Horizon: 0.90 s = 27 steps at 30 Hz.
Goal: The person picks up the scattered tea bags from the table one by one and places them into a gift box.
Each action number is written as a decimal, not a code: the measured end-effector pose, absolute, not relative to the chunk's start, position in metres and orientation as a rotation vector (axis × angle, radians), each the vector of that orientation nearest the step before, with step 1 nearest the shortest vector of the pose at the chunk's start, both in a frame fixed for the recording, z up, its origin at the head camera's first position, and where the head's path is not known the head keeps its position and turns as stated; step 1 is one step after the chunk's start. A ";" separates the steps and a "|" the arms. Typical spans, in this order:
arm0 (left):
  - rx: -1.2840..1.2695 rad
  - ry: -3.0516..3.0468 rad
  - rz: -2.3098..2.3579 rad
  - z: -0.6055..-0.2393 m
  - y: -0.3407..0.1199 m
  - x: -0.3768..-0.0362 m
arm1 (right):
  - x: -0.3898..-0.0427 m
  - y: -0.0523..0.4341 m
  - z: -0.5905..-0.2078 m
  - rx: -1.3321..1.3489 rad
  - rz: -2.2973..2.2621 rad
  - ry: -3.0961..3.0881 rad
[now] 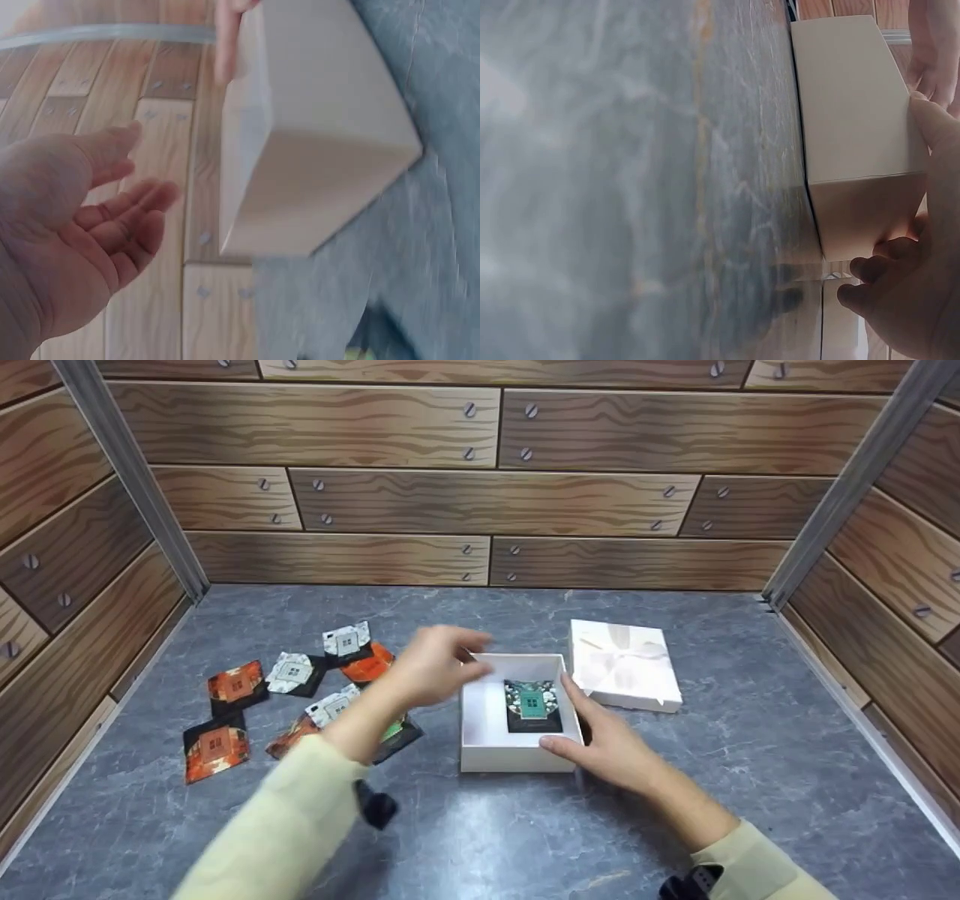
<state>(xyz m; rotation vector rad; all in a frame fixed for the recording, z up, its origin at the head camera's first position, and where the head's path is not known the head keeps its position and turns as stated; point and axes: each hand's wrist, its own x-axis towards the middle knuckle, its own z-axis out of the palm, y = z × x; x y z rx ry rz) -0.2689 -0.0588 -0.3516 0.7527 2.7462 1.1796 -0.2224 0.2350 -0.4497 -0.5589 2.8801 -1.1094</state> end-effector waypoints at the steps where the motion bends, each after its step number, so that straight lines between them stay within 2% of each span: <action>1: 0.754 2.749 1.225 -0.349 -0.068 -0.267 | -0.222 0.235 -0.450 -0.562 -1.107 2.885; 15: 0.543 2.930 1.480 -0.338 -0.204 -0.241 | -0.222 0.234 -0.450 -0.542 -1.061 2.896; 27: 0.268 3.052 1.451 -0.370 -0.318 -0.213 | -0.222 0.235 -0.451 -0.537 -1.052 2.898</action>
